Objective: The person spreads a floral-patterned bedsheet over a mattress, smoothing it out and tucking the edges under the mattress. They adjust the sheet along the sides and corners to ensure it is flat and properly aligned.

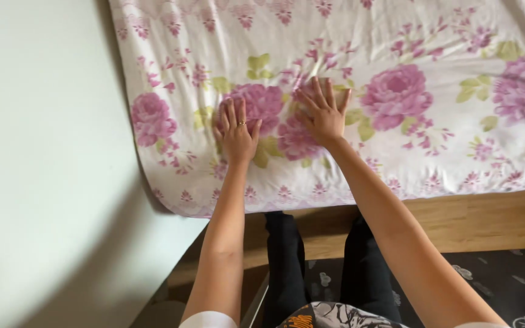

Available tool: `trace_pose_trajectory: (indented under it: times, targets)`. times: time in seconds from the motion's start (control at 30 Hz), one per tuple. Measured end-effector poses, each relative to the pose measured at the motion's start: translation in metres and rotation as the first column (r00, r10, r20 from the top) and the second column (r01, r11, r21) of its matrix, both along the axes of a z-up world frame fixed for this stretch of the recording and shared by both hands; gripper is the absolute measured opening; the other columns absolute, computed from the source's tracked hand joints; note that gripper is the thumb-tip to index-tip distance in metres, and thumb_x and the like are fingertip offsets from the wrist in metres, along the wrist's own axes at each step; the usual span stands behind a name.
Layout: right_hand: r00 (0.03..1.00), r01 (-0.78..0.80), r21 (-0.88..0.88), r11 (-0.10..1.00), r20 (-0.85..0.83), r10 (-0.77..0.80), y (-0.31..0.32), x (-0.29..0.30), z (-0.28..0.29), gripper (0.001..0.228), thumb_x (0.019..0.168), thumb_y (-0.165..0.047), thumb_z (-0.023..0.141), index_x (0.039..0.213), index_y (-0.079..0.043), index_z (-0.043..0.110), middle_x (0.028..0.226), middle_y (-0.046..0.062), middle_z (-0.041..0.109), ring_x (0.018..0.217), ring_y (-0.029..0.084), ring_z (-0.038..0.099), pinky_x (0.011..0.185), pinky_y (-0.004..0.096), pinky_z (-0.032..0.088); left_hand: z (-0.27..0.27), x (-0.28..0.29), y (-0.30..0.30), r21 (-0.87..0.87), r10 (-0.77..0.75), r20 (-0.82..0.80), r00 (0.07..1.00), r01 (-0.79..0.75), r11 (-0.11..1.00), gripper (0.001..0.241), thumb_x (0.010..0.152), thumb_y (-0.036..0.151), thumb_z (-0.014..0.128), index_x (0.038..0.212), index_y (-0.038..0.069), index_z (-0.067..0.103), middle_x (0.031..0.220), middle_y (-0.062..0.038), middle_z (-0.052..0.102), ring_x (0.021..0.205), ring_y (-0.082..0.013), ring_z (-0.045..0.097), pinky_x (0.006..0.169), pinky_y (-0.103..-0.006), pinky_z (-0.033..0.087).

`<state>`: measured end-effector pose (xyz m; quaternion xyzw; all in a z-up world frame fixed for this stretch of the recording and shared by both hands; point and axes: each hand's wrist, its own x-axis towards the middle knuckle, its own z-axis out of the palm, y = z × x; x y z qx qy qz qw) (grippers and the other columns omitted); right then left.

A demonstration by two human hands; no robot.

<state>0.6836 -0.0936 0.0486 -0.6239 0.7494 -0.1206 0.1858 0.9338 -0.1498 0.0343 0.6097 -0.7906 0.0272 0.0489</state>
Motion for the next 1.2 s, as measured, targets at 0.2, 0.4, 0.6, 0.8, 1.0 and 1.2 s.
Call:
trace_pose_trajectory:
  times: [0.2,0.4,0.6,0.8,1.0,1.2]
  targets:
    - [0.989,0.112,-0.529,0.841,-0.025,-0.147,-0.011,0.025,-0.048,0.014,0.103,-0.035,0.069,0.102,-0.023,0.077,0.131,-0.003,0.074,0.13,0.027,0.059,0.112,0.047,0.042,-0.031,0.024,-0.034,-0.214,-0.287,-0.052,0.956,0.27,0.939,0.015,0.093,0.031,0.057,0.102,0.025,0.067,0.113,0.005,0.068,0.111,-0.0235,0.063,0.092,-0.0481,0.051]
    - [0.988,0.154,-0.519,0.841,0.06,-0.144,0.012,0.048,-0.023,0.02,0.106,-0.02,0.06,0.116,-0.008,0.073,0.124,0.01,0.075,0.123,0.029,0.066,0.11,0.042,0.048,0.006,0.039,-0.031,-0.329,-0.514,-0.037,0.857,0.475,0.816,0.003,0.087,0.015,0.057,0.084,0.015,0.056,0.083,-0.004,0.053,0.082,-0.025,0.056,0.071,-0.0377,0.047]
    - [0.992,0.039,-0.507,0.861,-0.081,-0.092,0.011,0.056,0.0,0.02,0.105,-0.022,0.059,0.108,-0.008,0.073,0.127,0.011,0.074,0.122,0.028,0.067,0.107,0.041,0.051,0.013,0.046,-0.026,-0.171,-0.496,-0.019,0.868,0.486,0.857,0.01,0.094,0.017,0.052,0.096,0.011,0.059,0.092,-0.006,0.057,0.092,-0.0251,0.057,0.081,-0.0367,0.046]
    - [0.99,0.074,-0.176,0.982,-0.106,-0.094,-0.012,0.114,0.028,0.063,0.096,-0.056,0.064,0.152,-0.028,0.053,0.165,0.017,0.038,0.154,0.041,0.024,0.119,0.067,0.011,-0.01,0.076,-0.042,0.019,-0.164,-0.249,0.955,0.174,0.985,0.033,0.098,0.045,0.056,0.108,0.014,0.063,0.109,-0.011,0.059,0.11,-0.0367,0.056,0.099,-0.0562,0.04]
    - [0.997,-0.062,0.023,0.998,-0.055,0.063,-0.052,0.192,0.026,0.073,0.093,-0.074,0.052,0.159,-0.055,0.027,0.174,0.007,0.014,0.158,0.043,0.003,0.11,0.084,-0.004,0.012,0.136,-0.059,-0.046,0.072,-0.122,0.99,-0.078,0.996,0.045,0.103,0.052,0.05,0.146,0.039,0.049,0.163,-0.016,0.031,0.15,-0.0438,0.022,0.105,-0.0813,0.014]
    - [0.971,-0.237,-0.002,0.972,-0.039,0.236,-0.059,0.248,0.009,0.061,0.095,-0.072,0.047,0.154,-0.057,0.036,0.174,-0.003,0.008,0.158,0.041,-0.002,0.114,0.083,-0.005,-0.016,0.195,-0.057,-0.098,0.291,-0.125,0.949,-0.303,0.948,0.056,0.107,0.046,0.046,0.161,0.037,0.034,0.167,-0.013,0.027,0.151,-0.0435,0.027,0.108,-0.0676,0.033]
